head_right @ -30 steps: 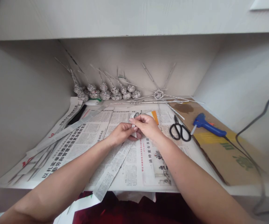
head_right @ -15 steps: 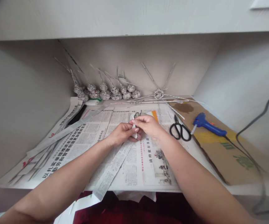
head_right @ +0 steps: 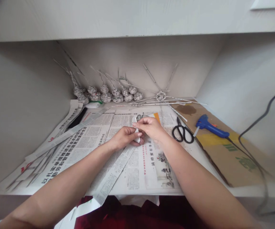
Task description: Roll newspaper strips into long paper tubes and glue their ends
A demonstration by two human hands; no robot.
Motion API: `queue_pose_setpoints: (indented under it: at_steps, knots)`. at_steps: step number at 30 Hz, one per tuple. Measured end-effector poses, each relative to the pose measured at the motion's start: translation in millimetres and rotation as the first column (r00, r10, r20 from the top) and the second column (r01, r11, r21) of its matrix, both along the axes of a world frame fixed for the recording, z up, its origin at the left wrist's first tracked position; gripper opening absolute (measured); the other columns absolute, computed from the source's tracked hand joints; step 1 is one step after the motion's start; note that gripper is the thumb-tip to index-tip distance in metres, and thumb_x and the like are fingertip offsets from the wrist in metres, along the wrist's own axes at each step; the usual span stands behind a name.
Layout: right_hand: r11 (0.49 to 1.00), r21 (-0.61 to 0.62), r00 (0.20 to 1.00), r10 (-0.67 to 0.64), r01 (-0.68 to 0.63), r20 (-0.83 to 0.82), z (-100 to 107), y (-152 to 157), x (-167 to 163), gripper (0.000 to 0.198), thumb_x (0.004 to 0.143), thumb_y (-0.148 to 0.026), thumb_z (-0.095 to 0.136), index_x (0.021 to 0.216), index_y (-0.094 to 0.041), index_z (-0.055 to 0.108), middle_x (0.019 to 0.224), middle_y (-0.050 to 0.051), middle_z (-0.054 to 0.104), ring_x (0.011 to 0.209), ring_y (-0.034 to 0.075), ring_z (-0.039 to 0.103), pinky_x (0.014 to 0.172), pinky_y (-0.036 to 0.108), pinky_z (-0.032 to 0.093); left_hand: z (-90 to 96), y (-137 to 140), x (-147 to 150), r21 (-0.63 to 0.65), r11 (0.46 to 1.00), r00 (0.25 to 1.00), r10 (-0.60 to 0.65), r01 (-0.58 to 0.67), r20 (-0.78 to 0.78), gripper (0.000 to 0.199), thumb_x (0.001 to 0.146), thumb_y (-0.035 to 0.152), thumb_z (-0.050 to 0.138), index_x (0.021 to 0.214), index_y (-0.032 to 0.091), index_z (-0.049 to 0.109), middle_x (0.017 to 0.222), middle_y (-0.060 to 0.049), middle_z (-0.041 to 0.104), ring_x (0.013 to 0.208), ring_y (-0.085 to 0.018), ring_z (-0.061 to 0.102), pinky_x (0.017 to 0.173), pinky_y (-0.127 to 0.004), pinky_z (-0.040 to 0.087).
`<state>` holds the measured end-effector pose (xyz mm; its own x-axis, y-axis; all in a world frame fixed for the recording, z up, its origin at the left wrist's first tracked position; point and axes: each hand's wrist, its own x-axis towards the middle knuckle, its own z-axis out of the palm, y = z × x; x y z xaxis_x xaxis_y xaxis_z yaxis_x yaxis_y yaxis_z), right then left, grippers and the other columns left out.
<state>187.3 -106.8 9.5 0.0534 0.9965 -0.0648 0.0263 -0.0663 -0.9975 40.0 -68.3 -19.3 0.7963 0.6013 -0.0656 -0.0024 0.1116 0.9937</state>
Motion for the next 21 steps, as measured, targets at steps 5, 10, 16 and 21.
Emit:
queue_pose_setpoints:
  at_steps: [5,10,16,21]
  knots:
    - [1.0,0.011,1.0,-0.022,0.022,-0.009,1.5,-0.8,-1.3,0.029,0.066,-0.043,0.074,0.071,-0.018,0.061,0.048,-0.004,0.056,0.037,0.011,0.051,0.036,0.024,0.042,0.0,0.6,-0.9,-0.01,1.0,1.0,-0.005,0.005,0.011,0.042,0.071,0.048,0.068,0.084,0.008,0.064,0.075,-0.01,0.067,0.077,-0.018,0.064,0.069,-0.032,0.055]
    - [0.995,-0.048,0.996,0.092,-0.092,-0.003,3.0,-1.2,2.2,0.032,0.066,-0.043,0.074,0.08,-0.017,0.065,0.054,-0.001,0.06,0.041,0.012,0.054,0.039,0.025,0.043,-0.4,0.8,-1.1,-0.007,1.0,1.0,-0.014,0.014,-0.009,0.041,0.07,0.048,0.069,0.084,0.009,0.066,0.077,-0.009,0.067,0.077,-0.017,0.064,0.068,-0.031,0.055]
    - [0.997,0.035,0.997,-0.073,0.073,0.001,1.1,1.1,1.6,0.03,0.063,-0.042,0.076,0.07,-0.015,0.064,0.054,-0.004,0.056,0.044,0.006,0.045,0.041,0.02,0.036,0.0,-0.6,-0.3,-0.017,1.0,0.999,-0.014,0.014,-0.035,0.038,0.07,0.045,0.07,0.082,0.009,0.066,0.075,-0.008,0.067,0.074,-0.016,0.064,0.065,-0.028,0.055]
    - [0.997,-0.011,0.997,0.076,-0.076,0.012,2.8,-0.2,4.2,0.032,0.064,-0.042,0.075,0.079,-0.016,0.067,0.06,0.0,0.061,0.048,0.009,0.05,0.043,0.022,0.041,0.3,-0.2,-0.7,-0.007,1.0,0.999,-0.016,0.016,-0.035,0.039,0.07,0.045,0.07,0.082,0.008,0.066,0.076,-0.009,0.067,0.077,-0.017,0.064,0.067,-0.029,0.055]
